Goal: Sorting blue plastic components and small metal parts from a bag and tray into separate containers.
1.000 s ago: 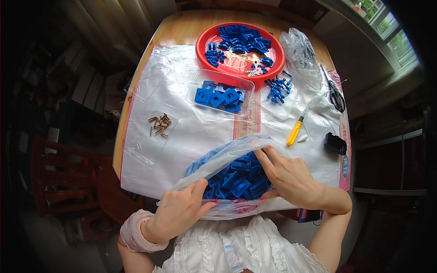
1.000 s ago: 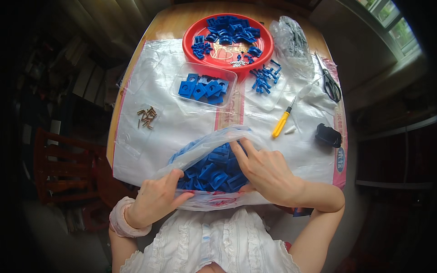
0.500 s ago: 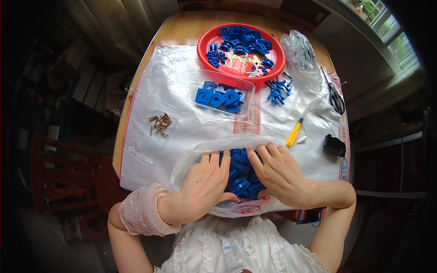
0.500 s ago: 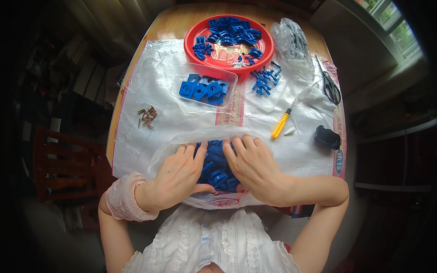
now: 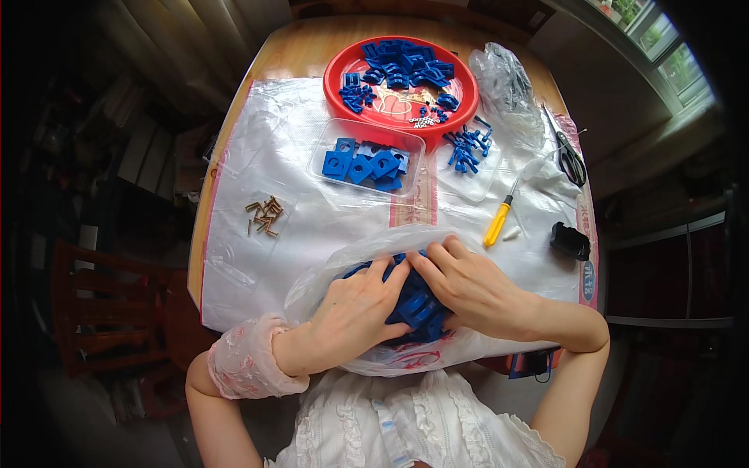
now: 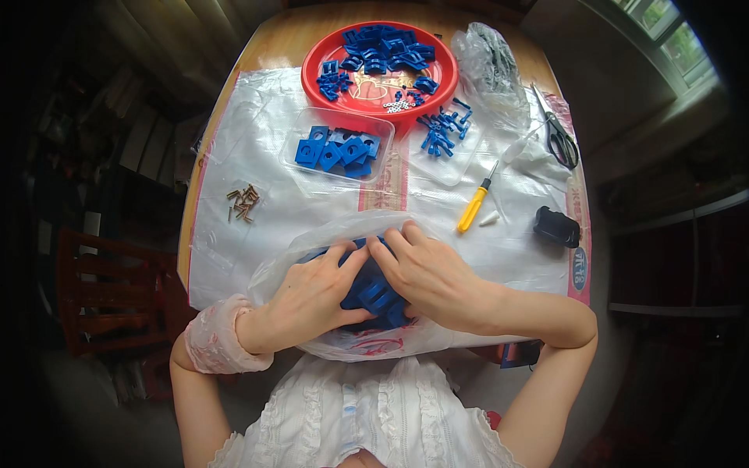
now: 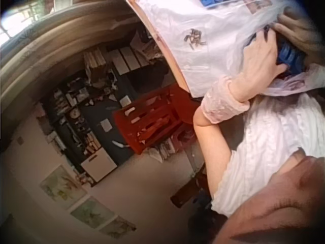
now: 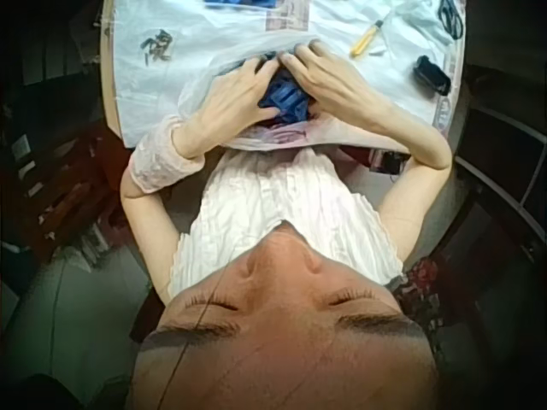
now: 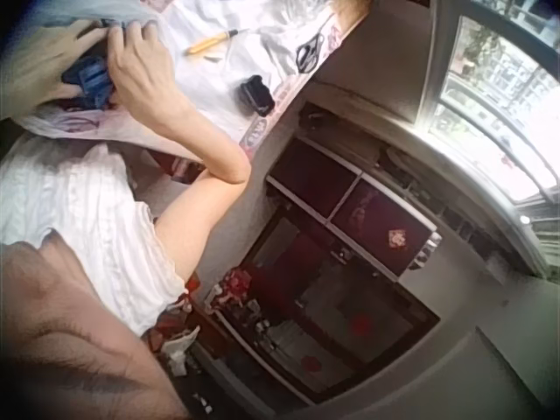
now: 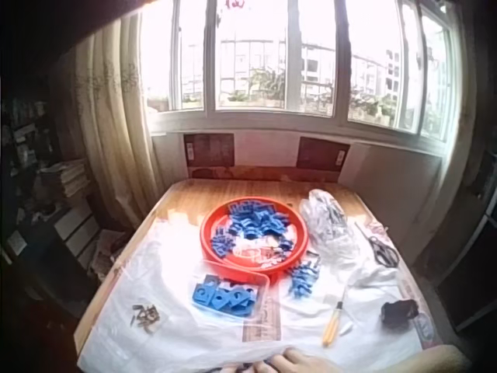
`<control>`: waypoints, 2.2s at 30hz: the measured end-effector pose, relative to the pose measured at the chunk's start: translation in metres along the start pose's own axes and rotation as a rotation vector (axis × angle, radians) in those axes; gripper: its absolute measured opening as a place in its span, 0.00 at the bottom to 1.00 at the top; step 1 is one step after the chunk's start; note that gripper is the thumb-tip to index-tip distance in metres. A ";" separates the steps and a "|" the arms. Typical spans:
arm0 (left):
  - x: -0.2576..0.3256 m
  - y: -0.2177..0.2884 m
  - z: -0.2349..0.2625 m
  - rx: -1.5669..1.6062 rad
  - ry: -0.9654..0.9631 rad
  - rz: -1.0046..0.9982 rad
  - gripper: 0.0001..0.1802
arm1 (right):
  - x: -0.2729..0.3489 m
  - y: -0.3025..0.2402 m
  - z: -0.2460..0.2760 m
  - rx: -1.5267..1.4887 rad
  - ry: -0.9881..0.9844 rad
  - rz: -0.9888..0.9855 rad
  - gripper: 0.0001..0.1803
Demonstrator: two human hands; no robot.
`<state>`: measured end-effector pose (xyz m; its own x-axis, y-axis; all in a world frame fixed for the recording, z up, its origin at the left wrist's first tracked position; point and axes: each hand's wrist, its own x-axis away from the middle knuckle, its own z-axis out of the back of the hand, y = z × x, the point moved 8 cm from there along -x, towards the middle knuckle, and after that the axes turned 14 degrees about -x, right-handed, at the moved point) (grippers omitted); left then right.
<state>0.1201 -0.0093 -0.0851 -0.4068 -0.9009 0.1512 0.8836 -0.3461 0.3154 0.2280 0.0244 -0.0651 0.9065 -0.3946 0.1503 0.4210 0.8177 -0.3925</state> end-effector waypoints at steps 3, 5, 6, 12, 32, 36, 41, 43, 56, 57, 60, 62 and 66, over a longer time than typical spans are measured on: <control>-0.004 -0.003 0.003 0.048 0.003 0.020 0.44 | 0.001 -0.002 0.000 0.035 0.023 -0.016 0.58; -0.006 -0.007 0.000 0.086 0.020 0.011 0.44 | 0.003 -0.005 0.001 0.041 0.037 -0.039 0.55; -0.007 -0.008 0.000 0.105 0.024 0.011 0.43 | 0.004 -0.005 0.002 0.031 0.039 -0.053 0.52; -0.009 -0.012 0.009 0.280 0.119 -0.053 0.39 | -0.001 0.006 0.009 -0.242 0.153 0.018 0.39; -0.024 -0.032 0.036 0.755 -0.017 -0.135 0.20 | -0.012 0.023 0.033 -1.079 0.179 -0.177 0.37; -0.026 -0.032 0.035 0.658 -0.073 -0.094 0.19 | -0.015 0.030 0.023 -1.123 0.175 -0.185 0.37; -0.025 -0.038 0.032 0.756 -0.194 0.007 0.16 | -0.019 0.035 0.020 -1.341 0.127 -0.158 0.34; -0.024 -0.042 0.029 0.936 -0.236 0.027 0.14 | -0.017 0.040 0.016 -1.394 0.076 -0.198 0.35; -0.026 -0.045 0.045 1.208 -0.191 0.010 0.12 | -0.016 0.046 0.028 -1.626 0.131 -0.258 0.38; -0.028 -0.043 0.055 1.206 -0.157 -0.005 0.12 | -0.019 0.044 0.037 -1.613 0.176 -0.205 0.38; -0.043 -0.045 0.097 1.091 -0.034 -0.060 0.12 | -0.022 0.047 0.075 -1.579 0.298 -0.134 0.37; -0.064 -0.053 0.131 0.959 0.033 -0.125 0.12 | -0.028 0.063 0.102 -1.458 0.451 -0.078 0.35; -0.143 -0.086 0.182 0.647 0.131 -0.212 0.17 | -0.059 0.115 0.152 -1.234 0.694 -0.026 0.33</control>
<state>0.0605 0.1969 0.0371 -0.4880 -0.8695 -0.0769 0.4559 -0.3290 0.8270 0.2276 0.2050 0.0188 0.5476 -0.8216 -0.1584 -0.1881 0.0636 -0.9801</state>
